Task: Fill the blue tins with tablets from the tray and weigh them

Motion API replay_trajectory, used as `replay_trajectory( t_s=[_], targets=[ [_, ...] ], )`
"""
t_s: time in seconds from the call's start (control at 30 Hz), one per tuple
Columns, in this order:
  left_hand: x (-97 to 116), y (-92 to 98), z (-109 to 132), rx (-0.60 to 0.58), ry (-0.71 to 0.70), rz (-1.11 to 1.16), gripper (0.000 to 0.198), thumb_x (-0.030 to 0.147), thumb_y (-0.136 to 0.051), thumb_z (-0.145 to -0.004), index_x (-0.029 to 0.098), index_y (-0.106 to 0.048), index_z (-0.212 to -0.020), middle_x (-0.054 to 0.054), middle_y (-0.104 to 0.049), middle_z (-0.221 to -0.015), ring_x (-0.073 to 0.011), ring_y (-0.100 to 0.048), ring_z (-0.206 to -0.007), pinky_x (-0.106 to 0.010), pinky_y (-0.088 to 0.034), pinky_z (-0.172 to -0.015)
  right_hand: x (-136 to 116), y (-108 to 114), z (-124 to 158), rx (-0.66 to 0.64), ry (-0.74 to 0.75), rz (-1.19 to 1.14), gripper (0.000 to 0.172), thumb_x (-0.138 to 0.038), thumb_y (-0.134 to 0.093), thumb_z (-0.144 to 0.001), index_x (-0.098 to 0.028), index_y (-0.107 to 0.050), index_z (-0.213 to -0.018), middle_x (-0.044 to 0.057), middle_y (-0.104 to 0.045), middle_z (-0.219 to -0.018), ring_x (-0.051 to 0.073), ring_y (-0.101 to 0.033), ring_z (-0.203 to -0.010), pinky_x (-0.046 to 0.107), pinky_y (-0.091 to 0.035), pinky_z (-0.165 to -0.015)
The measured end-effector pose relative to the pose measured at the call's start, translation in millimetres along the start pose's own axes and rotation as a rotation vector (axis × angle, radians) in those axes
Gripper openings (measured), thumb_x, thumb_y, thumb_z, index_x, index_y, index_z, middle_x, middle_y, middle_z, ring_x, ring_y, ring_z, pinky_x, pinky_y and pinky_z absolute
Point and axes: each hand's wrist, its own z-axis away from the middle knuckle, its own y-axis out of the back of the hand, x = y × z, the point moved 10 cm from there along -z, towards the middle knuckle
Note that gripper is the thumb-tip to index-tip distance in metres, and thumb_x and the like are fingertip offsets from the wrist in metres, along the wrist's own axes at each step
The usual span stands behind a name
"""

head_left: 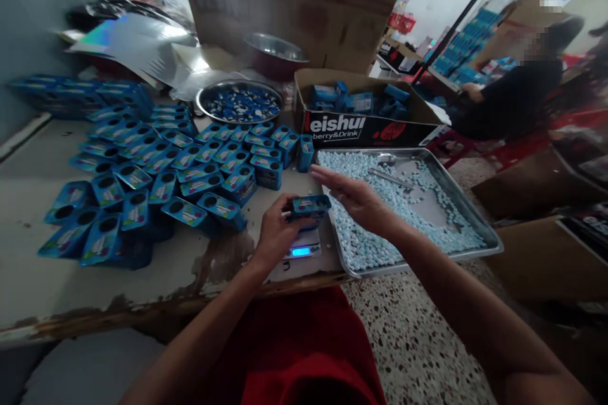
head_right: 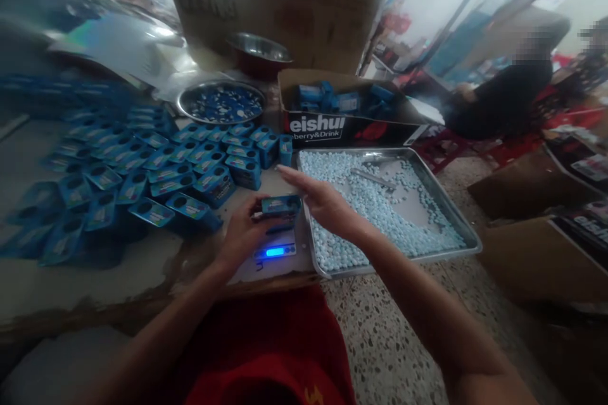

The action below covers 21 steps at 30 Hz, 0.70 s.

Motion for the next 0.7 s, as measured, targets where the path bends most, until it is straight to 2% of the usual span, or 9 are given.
replay_trajectory(
  t_s=[0.13,0.2,0.27,0.37,0.43,0.53,0.6,0.67,0.7],
  targets=[
    [15,14.0,19,-0.075,0.000,0.010,0.041,0.030,-0.082,-0.073,0.023,-0.061,-0.107,-0.002,-0.072,-0.100,-0.0213,-0.071,-0.093,-0.033,-0.058,-0.086,44,17,-18,0.103,-0.179,0.343,0.038,-0.031,-0.065,-0.095,-0.023,-0.070,-0.132,0.013,-0.069,-0.129,0.034,-0.063,-0.121,0.052,-0.049,-0.104],
    [27,33.1,45,-0.121,-0.002,-0.018,0.037,0.029,-0.079,-0.077,0.025,-0.060,-0.109,-0.001,-0.072,-0.101,-0.0207,-0.071,-0.094,-0.032,-0.059,-0.085,36,5,-44,0.112,-0.130,0.463,0.030,-0.038,-0.067,-0.095,-0.020,-0.076,-0.118,0.014,-0.071,-0.118,0.032,-0.064,-0.112,0.048,-0.050,-0.099],
    [39,69.7,76,-0.080,0.000,-0.079,0.036,0.030,-0.077,-0.082,0.028,-0.060,-0.113,0.000,-0.071,-0.106,-0.0202,-0.071,-0.096,-0.031,-0.059,-0.085,12,-24,-74,0.096,0.005,0.520,0.030,-0.040,-0.063,-0.098,-0.020,-0.075,-0.116,0.013,-0.069,-0.112,0.029,-0.062,-0.108,0.041,-0.050,-0.094],
    [68,161.8,122,0.230,-0.055,-0.234,0.044,0.033,-0.076,-0.084,0.035,-0.059,-0.125,0.002,-0.068,-0.122,-0.0205,-0.069,-0.104,-0.030,-0.060,-0.085,-8,-76,-107,-0.004,0.064,0.661,0.024,-0.038,-0.063,-0.097,-0.019,-0.075,-0.106,0.014,-0.066,-0.105,0.028,-0.062,-0.098,0.036,-0.047,-0.078],
    [99,237.6,149,0.519,-0.149,-0.397,0.049,0.033,-0.077,-0.083,0.034,-0.060,-0.129,0.002,-0.067,-0.126,-0.0205,-0.067,-0.107,-0.030,-0.059,-0.089,2,-102,-117,-0.078,-0.019,0.742,0.021,-0.033,-0.060,-0.097,-0.018,-0.073,-0.092,0.013,-0.065,-0.096,0.025,-0.062,-0.082,0.032,-0.042,-0.065],
    [146,353.6,168,0.851,-0.260,-0.635,0.051,0.024,-0.079,-0.079,0.021,-0.062,-0.127,0.000,-0.068,-0.117,-0.0185,-0.065,-0.103,-0.032,-0.054,-0.097,25,-111,-120,-0.036,-0.068,0.723,0.027,-0.035,-0.049,-0.098,-0.021,-0.069,-0.086,0.011,-0.062,-0.093,0.022,-0.061,-0.071,0.032,-0.038,-0.057],
    [162,427.6,156,0.907,-0.239,-0.682,0.056,0.019,-0.078,-0.078,0.014,-0.058,-0.130,0.000,-0.069,-0.115,-0.0133,-0.063,-0.096,-0.028,-0.055,-0.093,32,-98,-112,0.039,-0.026,0.625,0.025,-0.039,-0.050,-0.094,-0.025,-0.065,-0.079,0.011,-0.063,-0.092,0.026,-0.063,-0.073,0.037,-0.044,-0.061],
    [167,487.5,127,0.859,-0.190,-0.732,0.052,0.018,-0.073,-0.082,0.010,-0.056,-0.131,0.002,-0.069,-0.111,-0.0081,-0.061,-0.092,-0.022,-0.054,-0.091,37,-75,-93,0.102,-0.016,0.518,0.023,-0.046,-0.054,-0.089,-0.029,-0.063,-0.076,0.012,-0.065,-0.094,0.030,-0.065,-0.074,0.044,-0.047,-0.064],
    [164,510.3,109,0.803,-0.148,-0.767,0.050,0.019,-0.072,-0.083,0.008,-0.057,-0.129,0.002,-0.069,-0.111,-0.0062,-0.060,-0.093,-0.020,-0.052,-0.092,37,-63,-80,0.111,-0.020,0.459,0.020,-0.049,-0.056,-0.086,-0.032,-0.062,-0.076,0.011,-0.067,-0.097,0.032,-0.065,-0.073,0.047,-0.048,-0.063]
  ],
)
